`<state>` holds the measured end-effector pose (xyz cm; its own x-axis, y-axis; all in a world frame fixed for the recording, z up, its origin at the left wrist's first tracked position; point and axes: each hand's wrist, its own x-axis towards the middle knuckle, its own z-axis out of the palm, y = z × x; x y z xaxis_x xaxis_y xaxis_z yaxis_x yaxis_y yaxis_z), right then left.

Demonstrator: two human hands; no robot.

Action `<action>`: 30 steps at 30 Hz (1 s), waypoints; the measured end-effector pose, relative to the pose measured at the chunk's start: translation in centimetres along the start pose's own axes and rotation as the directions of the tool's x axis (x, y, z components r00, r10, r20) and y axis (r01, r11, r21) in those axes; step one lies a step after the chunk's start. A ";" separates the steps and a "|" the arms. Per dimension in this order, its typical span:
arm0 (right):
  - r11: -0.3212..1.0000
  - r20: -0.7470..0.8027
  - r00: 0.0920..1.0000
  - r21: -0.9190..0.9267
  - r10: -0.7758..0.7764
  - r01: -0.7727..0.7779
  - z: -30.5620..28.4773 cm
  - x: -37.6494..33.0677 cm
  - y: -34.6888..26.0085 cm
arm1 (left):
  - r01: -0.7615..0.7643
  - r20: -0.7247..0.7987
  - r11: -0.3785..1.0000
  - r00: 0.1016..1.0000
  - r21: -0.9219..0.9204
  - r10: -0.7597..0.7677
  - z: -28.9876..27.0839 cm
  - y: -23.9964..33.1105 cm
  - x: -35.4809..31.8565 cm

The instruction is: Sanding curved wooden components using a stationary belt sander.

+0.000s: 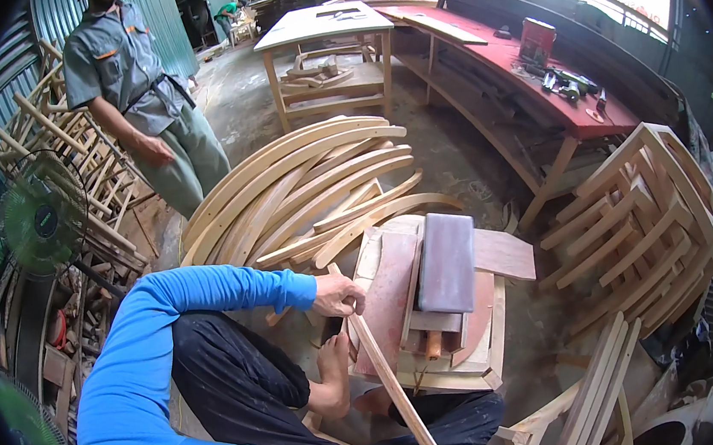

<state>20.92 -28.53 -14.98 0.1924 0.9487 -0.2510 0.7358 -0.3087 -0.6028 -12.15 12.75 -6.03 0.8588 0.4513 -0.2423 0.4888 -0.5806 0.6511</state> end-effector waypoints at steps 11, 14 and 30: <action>0.999 -0.116 0.993 -0.024 -0.029 0.027 0.8 -0.9 0.1 | -0.185 0.075 0.979 0.978 -0.089 0.192 -0.8 3.0 3.1; 0.999 -0.118 0.992 -0.023 -0.035 0.032 1.1 -1.0 0.4 | -0.156 0.084 0.981 0.983 -0.113 0.166 -2.1 6.1 3.4; 0.976 -0.176 0.976 0.153 -0.129 0.157 0.6 -1.4 0.5 | -0.350 -0.624 0.848 0.781 -0.397 0.030 -6.3 8.3 5.9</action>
<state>20.64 -30.09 -15.37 0.2073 0.9777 -0.0337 0.6488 -0.1632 -0.7432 -4.01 14.83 2.44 0.5900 0.7577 0.2791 0.0532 -0.3814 0.9229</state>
